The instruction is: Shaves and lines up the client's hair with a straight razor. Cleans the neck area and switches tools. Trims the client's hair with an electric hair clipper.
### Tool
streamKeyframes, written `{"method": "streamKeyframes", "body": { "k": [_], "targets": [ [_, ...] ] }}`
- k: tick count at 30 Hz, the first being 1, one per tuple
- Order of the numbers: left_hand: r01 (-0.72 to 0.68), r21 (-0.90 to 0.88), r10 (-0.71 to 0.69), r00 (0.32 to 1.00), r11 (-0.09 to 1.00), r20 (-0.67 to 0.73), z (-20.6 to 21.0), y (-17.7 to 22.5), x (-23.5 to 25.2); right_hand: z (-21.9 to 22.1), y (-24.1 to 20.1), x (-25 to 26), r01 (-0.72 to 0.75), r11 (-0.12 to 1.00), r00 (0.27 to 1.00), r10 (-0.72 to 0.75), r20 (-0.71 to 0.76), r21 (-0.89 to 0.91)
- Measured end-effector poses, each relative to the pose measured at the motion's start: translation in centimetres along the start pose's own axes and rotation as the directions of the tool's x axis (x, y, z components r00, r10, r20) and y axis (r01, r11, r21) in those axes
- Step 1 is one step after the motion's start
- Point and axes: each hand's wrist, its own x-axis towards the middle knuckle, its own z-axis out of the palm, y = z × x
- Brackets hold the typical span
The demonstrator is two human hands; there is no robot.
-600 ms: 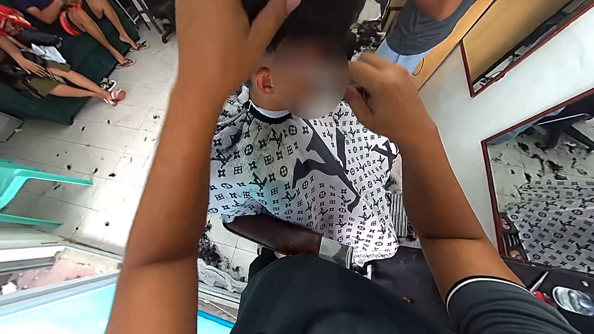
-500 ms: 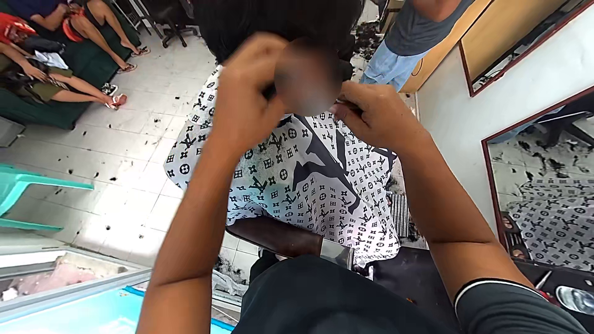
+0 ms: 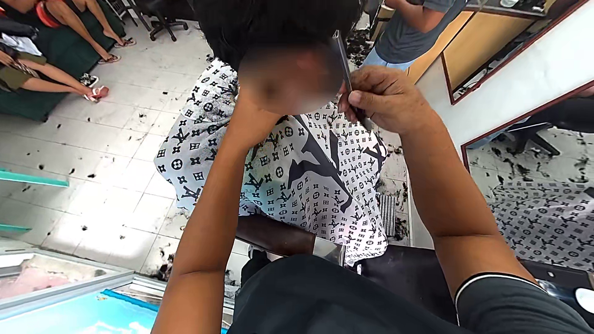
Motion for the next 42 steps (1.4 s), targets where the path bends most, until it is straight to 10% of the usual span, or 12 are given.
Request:
{"method": "streamKeyframes", "body": {
  "k": [8, 42],
  "targets": [
    [0.168, -0.1, -0.18, 0.976, 0.981, -0.124, 2.8, -3.8, -2.1, -1.0, -0.9, 2.0, -0.222, 0.808, 0.97, 0.237, -0.044, -0.546],
    [0.153, -0.185, -0.189, 0.961, 0.971, -0.2, 3.8, -4.2, -1.2, -0.8, -0.1, 3.9, -0.291, 0.824, 0.943, 0.333, 0.001, -0.487]
  ]
}}
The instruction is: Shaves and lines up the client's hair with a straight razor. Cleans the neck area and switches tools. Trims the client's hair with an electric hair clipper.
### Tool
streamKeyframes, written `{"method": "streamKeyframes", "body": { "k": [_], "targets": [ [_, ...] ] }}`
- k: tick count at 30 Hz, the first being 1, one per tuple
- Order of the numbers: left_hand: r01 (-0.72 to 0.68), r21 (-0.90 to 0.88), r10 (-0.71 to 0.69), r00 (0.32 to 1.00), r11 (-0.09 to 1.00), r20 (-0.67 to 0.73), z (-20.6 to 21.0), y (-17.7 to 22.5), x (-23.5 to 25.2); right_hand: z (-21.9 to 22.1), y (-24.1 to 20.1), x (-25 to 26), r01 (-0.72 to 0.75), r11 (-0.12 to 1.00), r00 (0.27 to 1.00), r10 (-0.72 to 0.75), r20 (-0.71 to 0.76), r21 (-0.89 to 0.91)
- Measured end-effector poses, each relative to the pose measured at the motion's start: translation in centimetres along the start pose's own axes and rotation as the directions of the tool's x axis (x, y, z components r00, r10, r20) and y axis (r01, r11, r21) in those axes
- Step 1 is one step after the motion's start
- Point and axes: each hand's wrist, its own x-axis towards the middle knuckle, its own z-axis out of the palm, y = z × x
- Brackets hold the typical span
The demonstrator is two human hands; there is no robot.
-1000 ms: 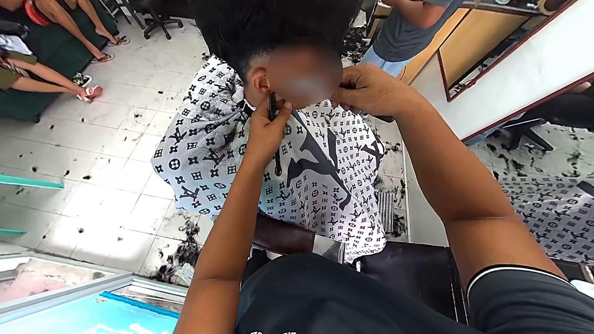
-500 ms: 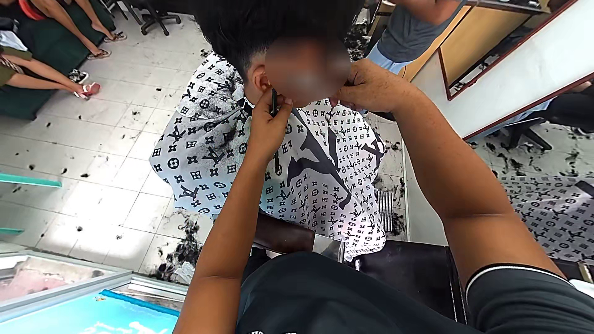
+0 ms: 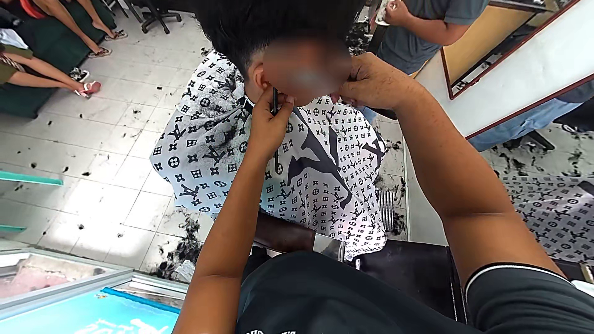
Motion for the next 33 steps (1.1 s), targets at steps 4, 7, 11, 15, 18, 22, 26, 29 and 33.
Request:
{"method": "streamKeyframes", "body": {
  "k": [4, 7, 11, 15, 18, 22, 26, 29, 33],
  "targets": [
    [0.01, -0.001, -0.01, 1.0, 1.0, 0.002, 0.0, 0.1, 0.0, -0.1, 0.1, 0.1, 0.008, 1.0, 1.0, -0.008, -0.003, -0.008],
    [0.019, 0.007, -0.019, 1.0, 1.0, -0.001, 0.1, 0.3, -0.1, -0.2, 0.0, 0.1, 0.023, 0.999, 0.999, -0.022, -0.034, 0.023],
    [0.0, 0.0, 0.0, 1.0, 1.0, 0.009, -0.1, 0.3, -0.1, -0.1, 0.1, -0.3, 0.045, 0.999, 0.999, -0.045, 0.022, 0.027],
    [-0.029, 0.02, 0.029, 1.0, 0.999, 0.007, -0.5, 1.0, -0.2, -0.2, 0.3, -0.6, 0.097, 0.994, 0.995, -0.096, -0.015, 0.052],
    [-0.053, 0.031, 0.053, 0.999, 0.998, 0.012, -0.6, 1.2, 0.0, -0.2, -0.1, -0.4, 0.085, 0.996, 0.994, -0.085, -0.063, -0.009],
    [-0.057, 0.046, 0.057, 0.998, 0.997, 0.012, -0.6, 1.0, 0.2, -0.2, -0.5, -0.1, 0.023, 0.999, 0.999, -0.025, -0.041, -0.044],
    [-0.047, 0.055, 0.047, 0.999, 0.997, -0.001, -0.6, 1.0, 0.1, -0.2, -0.6, -0.1, -0.004, 0.998, 1.0, 0.004, -0.01, -0.066],
    [-0.044, 0.063, 0.044, 0.999, 0.997, 0.001, -0.6, 0.8, 0.2, -0.2, -0.4, -0.1, -0.007, 0.998, 1.0, 0.007, -0.014, -0.061],
    [-0.047, 0.063, 0.047, 0.999, 0.997, 0.002, -0.5, 0.8, 0.2, -0.3, -0.5, -0.1, -0.008, 0.999, 0.999, 0.007, -0.039, -0.042]
  ]
}}
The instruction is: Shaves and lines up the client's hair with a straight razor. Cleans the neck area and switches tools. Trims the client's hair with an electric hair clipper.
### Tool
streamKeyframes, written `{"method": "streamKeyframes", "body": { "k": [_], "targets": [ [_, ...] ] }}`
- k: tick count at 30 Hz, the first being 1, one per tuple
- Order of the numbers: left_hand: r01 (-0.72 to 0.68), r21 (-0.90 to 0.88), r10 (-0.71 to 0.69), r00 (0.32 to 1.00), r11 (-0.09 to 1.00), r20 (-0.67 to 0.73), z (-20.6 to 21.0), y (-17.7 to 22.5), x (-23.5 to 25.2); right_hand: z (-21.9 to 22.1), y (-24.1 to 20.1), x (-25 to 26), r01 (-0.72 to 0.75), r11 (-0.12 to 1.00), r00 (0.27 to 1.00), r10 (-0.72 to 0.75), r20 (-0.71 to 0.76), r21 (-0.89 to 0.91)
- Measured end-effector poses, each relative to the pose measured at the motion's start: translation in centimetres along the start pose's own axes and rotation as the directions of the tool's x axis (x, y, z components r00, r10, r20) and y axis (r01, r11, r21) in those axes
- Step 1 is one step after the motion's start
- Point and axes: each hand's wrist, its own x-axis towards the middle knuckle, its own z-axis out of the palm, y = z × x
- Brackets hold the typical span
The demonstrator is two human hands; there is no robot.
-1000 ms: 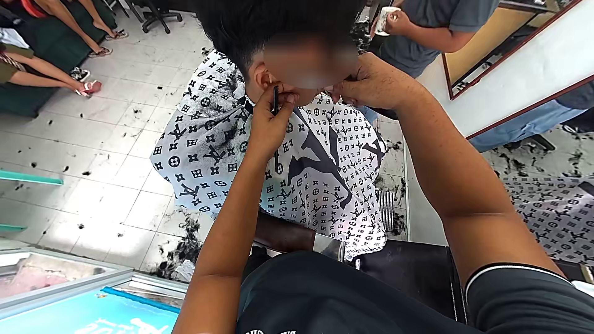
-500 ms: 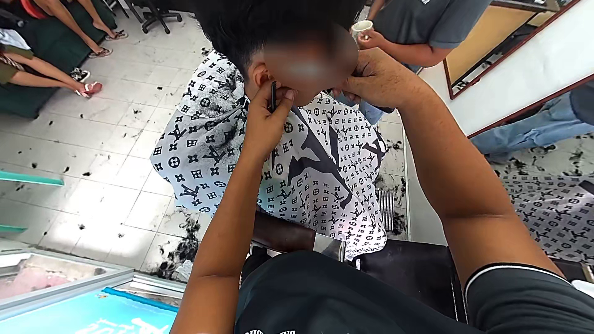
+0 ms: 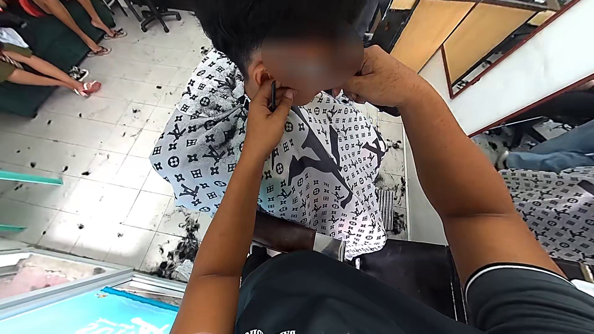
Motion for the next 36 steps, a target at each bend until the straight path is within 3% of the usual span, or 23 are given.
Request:
{"method": "streamKeyframes", "body": {
  "k": [30, 36],
  "targets": [
    [0.016, 0.001, -0.016, 1.0, 1.0, 0.006, -0.2, 0.4, -0.1, -0.1, 0.8, -0.3, 0.067, 0.992, 0.998, -0.065, -0.023, 0.109],
    [-0.05, 0.003, 0.05, 0.998, 0.999, 0.027, -0.6, 1.1, 0.2, 0.3, 1.6, -0.4, 0.146, 0.986, 0.984, -0.136, -0.116, 0.085]
  ]
}}
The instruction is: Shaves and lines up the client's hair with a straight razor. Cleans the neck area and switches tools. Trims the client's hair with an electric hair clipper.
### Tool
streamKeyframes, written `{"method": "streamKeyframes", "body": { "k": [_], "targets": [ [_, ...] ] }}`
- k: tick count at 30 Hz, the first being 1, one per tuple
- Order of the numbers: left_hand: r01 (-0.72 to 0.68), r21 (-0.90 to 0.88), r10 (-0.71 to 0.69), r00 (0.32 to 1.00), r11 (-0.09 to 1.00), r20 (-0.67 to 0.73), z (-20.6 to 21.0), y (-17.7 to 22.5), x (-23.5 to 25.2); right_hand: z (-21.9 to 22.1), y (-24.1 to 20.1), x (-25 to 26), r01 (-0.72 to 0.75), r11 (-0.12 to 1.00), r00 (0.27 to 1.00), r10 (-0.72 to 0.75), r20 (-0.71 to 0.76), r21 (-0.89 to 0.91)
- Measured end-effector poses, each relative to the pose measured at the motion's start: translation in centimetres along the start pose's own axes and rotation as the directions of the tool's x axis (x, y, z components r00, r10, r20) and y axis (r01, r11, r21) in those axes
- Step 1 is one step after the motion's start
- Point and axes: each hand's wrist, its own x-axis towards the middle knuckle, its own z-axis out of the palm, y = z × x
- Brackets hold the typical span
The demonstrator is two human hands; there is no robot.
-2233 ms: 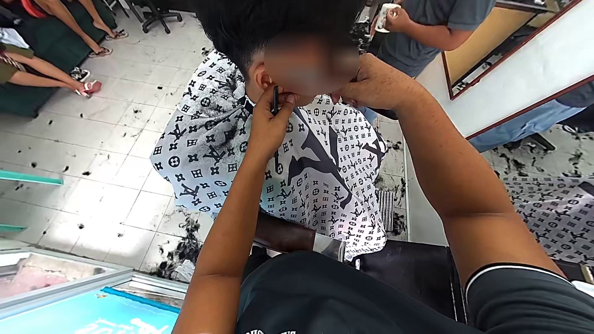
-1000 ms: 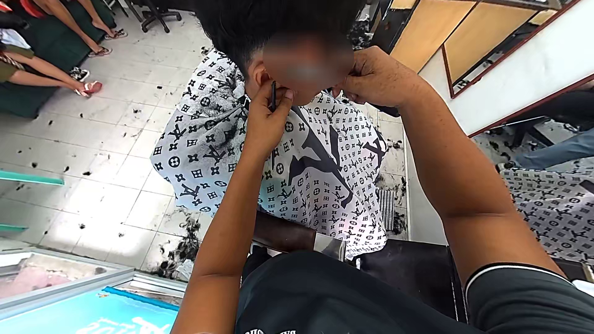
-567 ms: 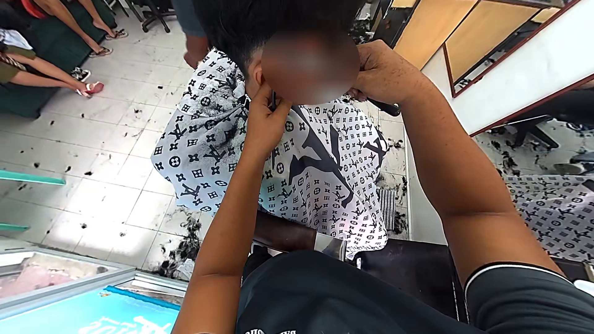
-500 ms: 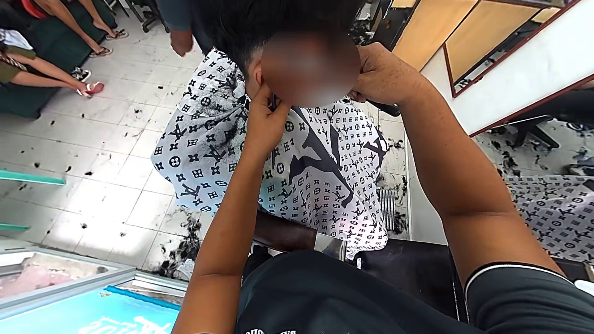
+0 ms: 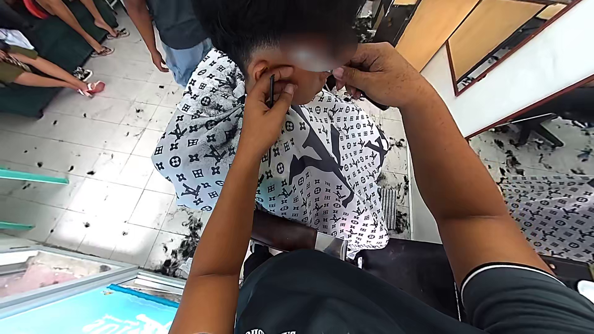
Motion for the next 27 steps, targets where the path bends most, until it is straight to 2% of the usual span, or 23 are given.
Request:
{"method": "streamKeyframes", "body": {
  "k": [9, 27],
  "targets": [
    [-0.013, 0.071, 0.014, 1.0, 0.997, -0.015, 0.09, -0.32, 0.15, -0.11, -1.11, 0.69, -0.084, 0.983, 0.995, 0.091, 0.035, -0.161],
    [0.002, 0.06, -0.001, 1.0, 0.998, -0.015, 0.13, -0.38, 0.3, -0.16, -0.69, 0.7, -0.066, 0.996, 0.998, 0.067, 0.019, -0.06]
  ]
}}
